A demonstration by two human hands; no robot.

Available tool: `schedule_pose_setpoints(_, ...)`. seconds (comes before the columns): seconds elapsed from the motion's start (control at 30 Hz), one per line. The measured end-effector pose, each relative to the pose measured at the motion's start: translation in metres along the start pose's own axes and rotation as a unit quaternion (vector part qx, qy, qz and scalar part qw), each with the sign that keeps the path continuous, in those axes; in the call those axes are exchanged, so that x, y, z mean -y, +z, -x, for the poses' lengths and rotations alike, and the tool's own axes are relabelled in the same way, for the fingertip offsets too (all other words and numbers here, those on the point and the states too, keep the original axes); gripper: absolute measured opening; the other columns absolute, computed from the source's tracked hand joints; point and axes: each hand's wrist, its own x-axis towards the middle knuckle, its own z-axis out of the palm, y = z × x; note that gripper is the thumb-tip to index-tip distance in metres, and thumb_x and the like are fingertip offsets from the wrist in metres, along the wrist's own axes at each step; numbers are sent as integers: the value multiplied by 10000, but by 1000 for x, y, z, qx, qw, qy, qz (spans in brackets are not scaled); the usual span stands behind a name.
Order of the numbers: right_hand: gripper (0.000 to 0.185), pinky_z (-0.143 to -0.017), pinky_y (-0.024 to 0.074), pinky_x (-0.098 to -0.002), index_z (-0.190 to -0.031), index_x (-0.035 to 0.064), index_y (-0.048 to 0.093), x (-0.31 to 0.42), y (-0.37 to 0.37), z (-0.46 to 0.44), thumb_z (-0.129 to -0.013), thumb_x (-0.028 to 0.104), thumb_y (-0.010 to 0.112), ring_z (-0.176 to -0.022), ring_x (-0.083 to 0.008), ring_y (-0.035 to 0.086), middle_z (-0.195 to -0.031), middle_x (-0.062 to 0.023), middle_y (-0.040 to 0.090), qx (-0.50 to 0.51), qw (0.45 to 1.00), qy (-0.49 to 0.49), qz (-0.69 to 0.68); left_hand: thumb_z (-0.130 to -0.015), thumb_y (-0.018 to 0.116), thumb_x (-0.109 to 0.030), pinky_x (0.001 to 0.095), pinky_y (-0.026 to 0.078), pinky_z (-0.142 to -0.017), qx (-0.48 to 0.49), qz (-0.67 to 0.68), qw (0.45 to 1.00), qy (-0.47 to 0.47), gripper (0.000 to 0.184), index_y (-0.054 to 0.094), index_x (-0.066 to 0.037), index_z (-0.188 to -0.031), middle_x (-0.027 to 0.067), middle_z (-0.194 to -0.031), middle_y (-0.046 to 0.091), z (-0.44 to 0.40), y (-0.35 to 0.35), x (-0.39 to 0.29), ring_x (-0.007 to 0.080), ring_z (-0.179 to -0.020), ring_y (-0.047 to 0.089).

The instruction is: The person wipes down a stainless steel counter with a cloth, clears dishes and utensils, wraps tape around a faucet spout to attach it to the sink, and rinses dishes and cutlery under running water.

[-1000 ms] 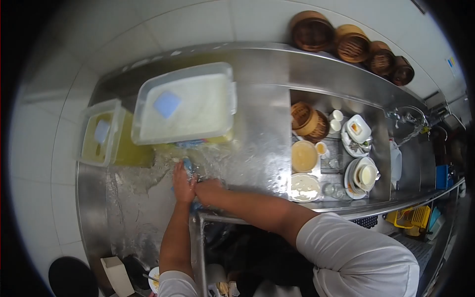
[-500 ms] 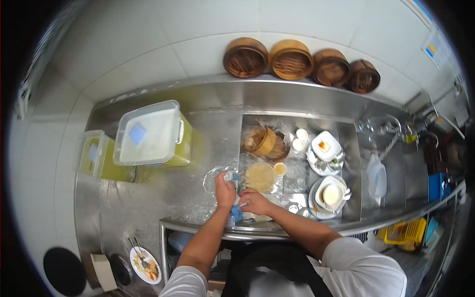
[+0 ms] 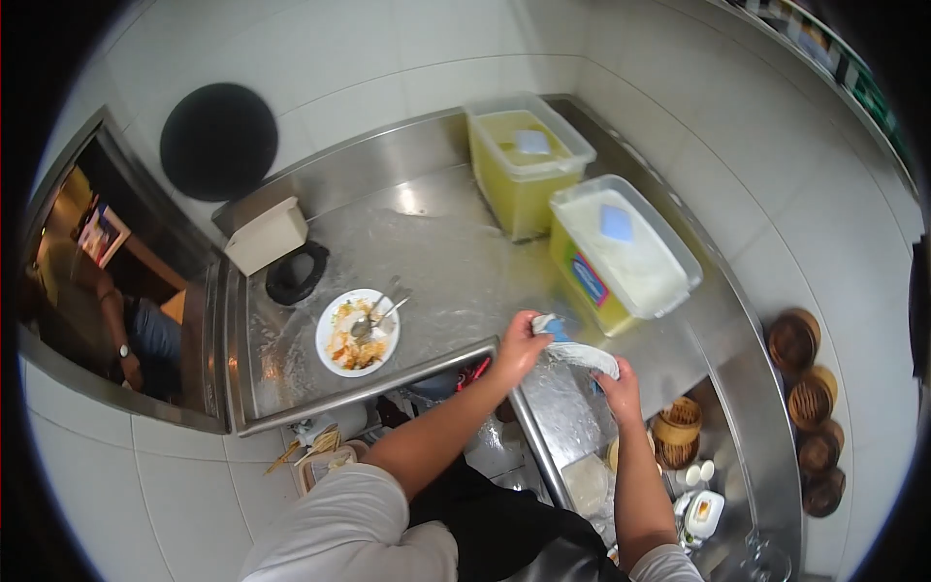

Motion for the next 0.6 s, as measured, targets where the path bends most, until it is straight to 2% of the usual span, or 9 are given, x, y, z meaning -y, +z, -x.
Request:
schedule_pose_setpoints(0.1, 323, -793, 544, -276, -1196, 14, 673, 50, 86, -44, -885, 25, 759, -897, -119, 674, -1033, -28, 736, 43, 997, -2, -65, -950, 738, -12, 333, 538, -923, 56, -59, 996, -42, 317, 577, -20, -1223, 64, -1133, 650, 5, -122, -64, 148, -1055, 631)
schedule_pose_setpoints(0.17, 317, -792, 541, -271, -1185, 20, 678, 69, 137, -65, -880, 29, 766, -898, -113, 671, -1035, -22, 736, 69, 997, -30, -22, -972, 727, -66, 350, 545, -928, 4, -200, 979, 28, 289, 611, -47, -1236, 73, -1154, 673, 18, -222, -69, 166, -1066, 651)
schedule_pose_setpoints(0.27, 294, -870, 547, -309, -1137, 30, 687, 87, 191, -87, -846, -4, 710, -947, -160, 690, -1078, -62, 742, 104, 994, -11, 15, -912, 722, -83, 387, 538, -959, -241, -451, 859, 22, 322, 666, -32, -1226, 147, -1174, 683, 60, -343, -117, 291, -1069, 674)
schedule_pose_setpoints(0.33, 334, -974, 537, -392, -1104, 27, 679, 73, 207, -105, -782, -25, 610, -1050, -263, 703, -1136, -131, 739, 120, 969, -142, -165, -890, 755, -153, 413, 536, -958, -364, -625, 690, 16, 351, 669, 25, -1180, 192, -1152, 693, 84, -419, -126, 328, -1065, 676)
schedule_pose_setpoints(0.37, 425, -1052, 514, -487, -1128, 24, 652, 78, 206, -104, -718, 10, 541, -1140, -380, 686, -1172, -206, 722, 149, 949, -23, -276, -890, 765, -196, 426, 529, -957, -398, -618, 677, -41, 379, 663, 45, -1165, 214, -1129, 696, 89, -443, -127, 351, -1063, 674)
schedule_pose_setpoints(0.4, 425, -1052, 514, -487, -1128, 24, 652, 76, 202, -103, -718, 10, 541, -1140, -380, 686, -1172, -206, 722, 136, 951, -20, -276, -890, 775, -238, 440, 522, -955, -428, -608, 662, -98, 415, 658, 65, -1149, 237, -1106, 698, 93, -460, -123, 374, -1060, 672)
schedule_pose_setpoints(0.43, 440, -1055, 514, -509, -1151, 22, 635, 73, 196, -103, -722, 35, 538, -1139, -403, 683, -1160, -219, 719, 138, 931, 16, -336, -890, 775, -238, 440, 522, -955, -416, -610, 667, -98, 415, 658, 65, -1149, 237, -1106, 698, 91, -474, -114, 374, -1060, 672)
schedule_pose_setpoints(0.5, 463, -1052, 518, -558, -1179, 16, 592, 61, 177, -103, -725, 86, 527, -1110, -453, 677, -1124, -255, 707, 108, 903, 56, -413, -919, 762, -292, 464, 515, -935, -410, -421, 779, -218, 417, 664, 60, -1120, 263, -1053, 702, 81, -494, -98, 393, -1058, 670)
schedule_pose_setpoints(0.6, 438, -1040, 524, -559, -1146, 10, 590, 46, 136, -84, -720, 86, 527, -1095, -456, 675, -1101, -252, 703, 18, 890, 66, -452, -965, 726, -295, 455, 519, -904, -409, -475, 757, -184, 420, 623, 69, -1149, 273, -1101, 672, 73, -485, -90, 372, -1044, 667)
